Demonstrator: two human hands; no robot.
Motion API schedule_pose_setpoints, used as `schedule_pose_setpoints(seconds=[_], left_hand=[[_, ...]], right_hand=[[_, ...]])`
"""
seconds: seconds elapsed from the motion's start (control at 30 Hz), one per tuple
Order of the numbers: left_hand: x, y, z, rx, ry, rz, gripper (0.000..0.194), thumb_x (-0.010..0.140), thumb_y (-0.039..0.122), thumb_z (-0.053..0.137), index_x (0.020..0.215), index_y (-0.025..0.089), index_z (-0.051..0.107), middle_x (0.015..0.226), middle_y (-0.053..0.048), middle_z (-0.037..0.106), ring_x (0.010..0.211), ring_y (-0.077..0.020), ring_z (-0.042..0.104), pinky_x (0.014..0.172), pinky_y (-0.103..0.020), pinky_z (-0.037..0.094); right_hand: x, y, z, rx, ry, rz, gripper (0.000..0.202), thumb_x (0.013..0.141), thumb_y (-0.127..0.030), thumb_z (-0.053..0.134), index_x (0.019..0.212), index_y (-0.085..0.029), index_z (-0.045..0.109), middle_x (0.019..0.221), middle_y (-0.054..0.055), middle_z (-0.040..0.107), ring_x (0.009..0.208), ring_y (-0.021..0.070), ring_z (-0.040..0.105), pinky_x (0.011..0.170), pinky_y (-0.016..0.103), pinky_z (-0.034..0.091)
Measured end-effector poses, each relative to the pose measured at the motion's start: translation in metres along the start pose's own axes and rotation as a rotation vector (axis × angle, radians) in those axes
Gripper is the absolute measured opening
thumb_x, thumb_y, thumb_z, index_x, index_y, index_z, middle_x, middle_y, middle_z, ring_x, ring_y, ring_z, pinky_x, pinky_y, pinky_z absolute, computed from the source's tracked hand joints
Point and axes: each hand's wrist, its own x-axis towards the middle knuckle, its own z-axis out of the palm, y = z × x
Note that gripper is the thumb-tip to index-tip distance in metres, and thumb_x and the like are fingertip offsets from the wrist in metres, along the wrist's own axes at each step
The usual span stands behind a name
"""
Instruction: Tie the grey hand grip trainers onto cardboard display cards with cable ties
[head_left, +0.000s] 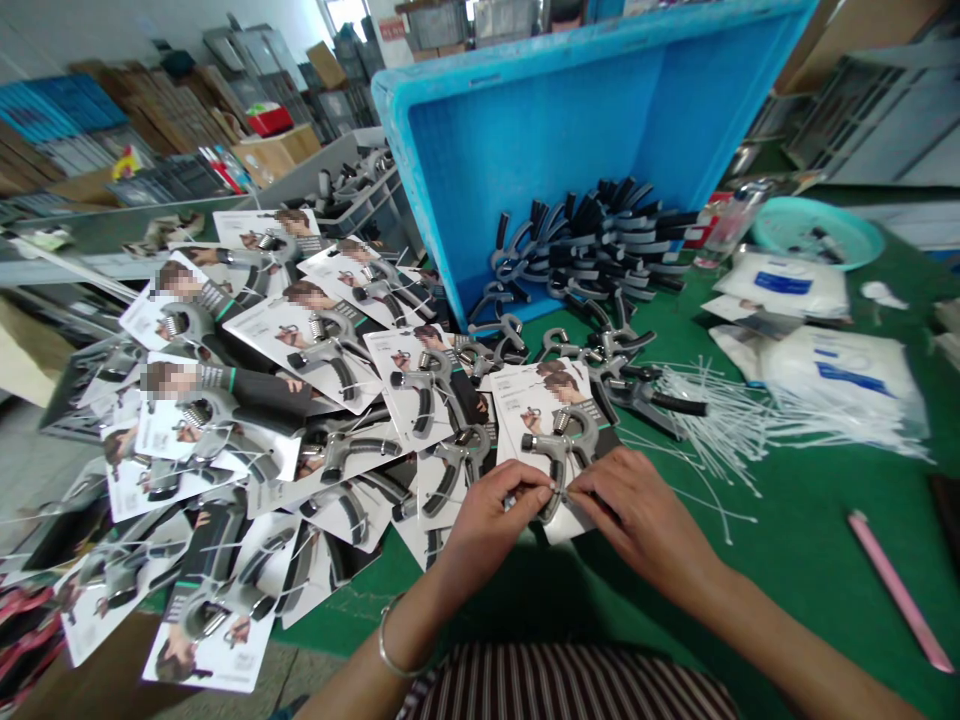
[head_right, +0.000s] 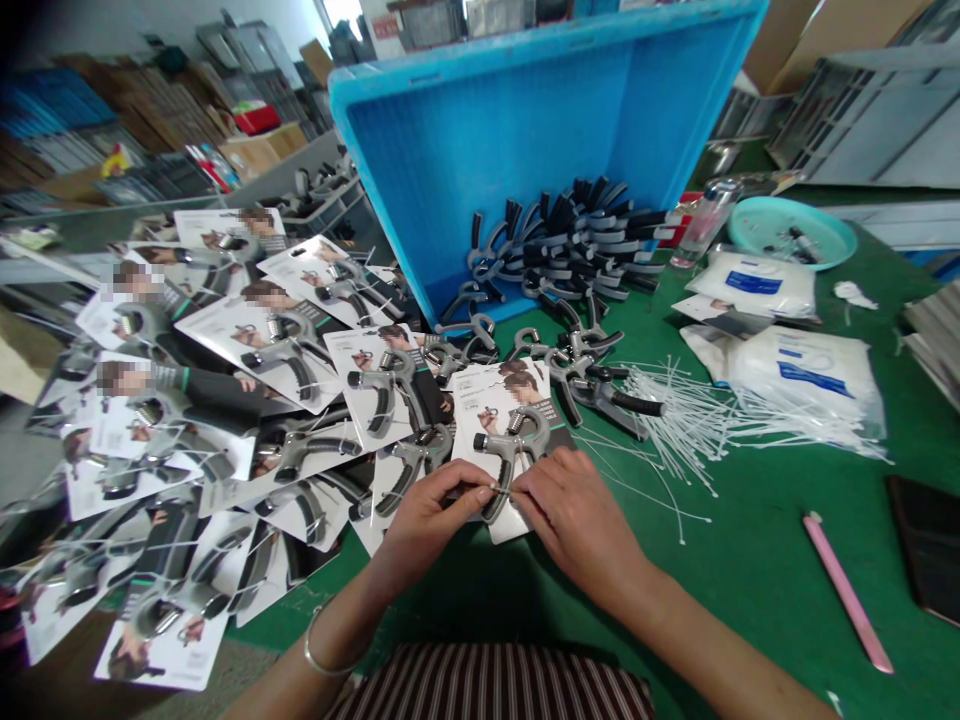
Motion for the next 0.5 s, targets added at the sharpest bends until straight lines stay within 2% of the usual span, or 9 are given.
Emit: schedule_pose_setpoints(seconds=[0.27,0.5], left_hand=[[0.0052,0.0069,-0.0039,0.107,-0.076,0.122,0.012,0.090,0.023,0.058,0.089,0.020,0.070,0.089,-0.004,0.067,0.090,-0.0180,0.061,0.085,-0.029,0.045],[0.0034,0.0037,-0.0043,-0.062,-0.060,-0.024,0.013,0.090,0.025,0.058,0.090,0.019,0.069,0.088,-0.003,0.066,0.086,-0.0174,0.061,0.081,-0.026,0.045]], right_hand=[[0.0017,-0.0028,0.0031,0.020,0.029,-0.026,0.018,0.098,-0.027,0.049,0.090,-0.019,0.063,0.087,0.007,0.067,0.085,0.0226,0.053,0.080,0.038,0.037],[-0.0023,0.0022,0.0032,0.036,0.012,-0.003,0.016,0.098,-0.027,0.049,0.093,-0.019,0.062,0.088,0.007,0.065,0.086,0.0229,0.052,0.081,0.038,0.037]])
